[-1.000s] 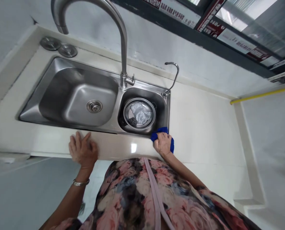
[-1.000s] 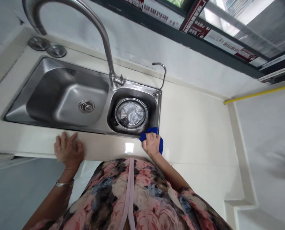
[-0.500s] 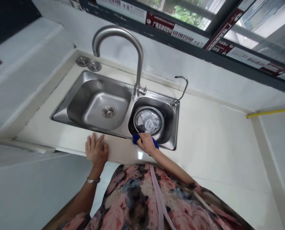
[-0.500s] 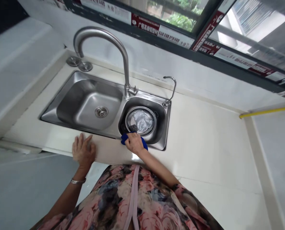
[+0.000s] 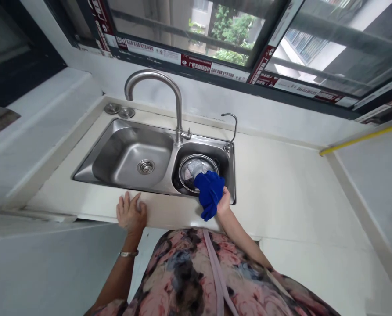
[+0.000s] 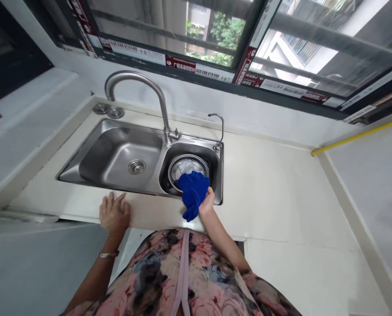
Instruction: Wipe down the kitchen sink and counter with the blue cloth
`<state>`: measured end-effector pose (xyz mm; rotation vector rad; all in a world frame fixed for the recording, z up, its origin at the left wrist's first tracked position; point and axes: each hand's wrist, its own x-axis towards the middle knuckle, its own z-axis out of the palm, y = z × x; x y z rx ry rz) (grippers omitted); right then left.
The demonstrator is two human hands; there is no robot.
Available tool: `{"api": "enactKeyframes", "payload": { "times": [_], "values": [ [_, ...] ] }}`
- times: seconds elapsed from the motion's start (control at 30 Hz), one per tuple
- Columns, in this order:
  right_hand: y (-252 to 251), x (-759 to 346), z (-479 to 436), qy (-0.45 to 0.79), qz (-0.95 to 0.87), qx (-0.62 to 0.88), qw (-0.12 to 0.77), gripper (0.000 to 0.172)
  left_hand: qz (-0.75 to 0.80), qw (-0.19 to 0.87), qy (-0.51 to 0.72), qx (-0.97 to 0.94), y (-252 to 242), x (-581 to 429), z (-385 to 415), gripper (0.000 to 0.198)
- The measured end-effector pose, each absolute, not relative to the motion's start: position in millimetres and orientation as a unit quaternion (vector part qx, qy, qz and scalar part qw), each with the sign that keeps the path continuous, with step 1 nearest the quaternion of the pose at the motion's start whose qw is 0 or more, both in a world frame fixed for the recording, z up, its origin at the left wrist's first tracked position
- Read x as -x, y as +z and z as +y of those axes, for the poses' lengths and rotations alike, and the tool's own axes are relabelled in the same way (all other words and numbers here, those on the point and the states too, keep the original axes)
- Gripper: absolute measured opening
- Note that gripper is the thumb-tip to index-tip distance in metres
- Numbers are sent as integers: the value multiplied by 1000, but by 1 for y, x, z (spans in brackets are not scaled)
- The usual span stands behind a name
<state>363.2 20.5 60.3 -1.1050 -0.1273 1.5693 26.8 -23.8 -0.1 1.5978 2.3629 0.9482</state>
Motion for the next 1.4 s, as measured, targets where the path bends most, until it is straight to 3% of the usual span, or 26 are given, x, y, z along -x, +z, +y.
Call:
{"api": "enactKeyframes", "payload": {
  "times": [0.1, 0.17, 0.27, 0.33, 0.43, 0.5, 0.63, 0.8, 0.93, 1.13, 1.27, 1.4],
  "values": [
    [77, -364, 4, 725, -77, 425, 536, 48, 758, 135, 343, -538, 9, -36, -21, 47],
    [89, -361, -3, 736, -105, 411, 528, 62, 702, 242, 387, -547, 19, -59, -19, 47],
    [102, -357, -7, 735, -122, 398, 535, 68, 576, 479, 447, -489, 40, -113, -15, 53],
    [104, -354, -9, 734, -115, 400, 537, 69, 465, 681, 440, -355, 52, -150, -12, 68],
    [98, -354, -11, 722, -99, 413, 547, 71, 395, 789, 365, -296, 61, -183, -11, 90],
    [89, -355, -14, 718, -99, 425, 542, 66, 399, 802, 342, -285, 58, -190, -13, 92],
    [67, -353, -23, 693, -81, 496, 517, 28, 498, 751, 339, -269, 40, -186, -19, 79],
    [49, -349, -25, 614, -64, 585, 526, 26, 555, 697, 347, -292, 24, -181, -19, 42],
    [46, -351, -23, 592, -85, 593, 540, 26, 557, 688, 349, -309, 24, -179, -14, 29],
    [37, -357, -29, 560, -143, 601, 552, 27, 543, 702, 391, -244, 38, -167, -11, 46],
    [33, -358, -39, 552, -272, 609, 500, 31, 483, 769, 396, -134, 50, -156, -24, 67],
    [35, -357, -47, 518, -406, 617, 430, 40, 471, 793, 383, -58, 52, -151, -40, 75]
  ]
}}
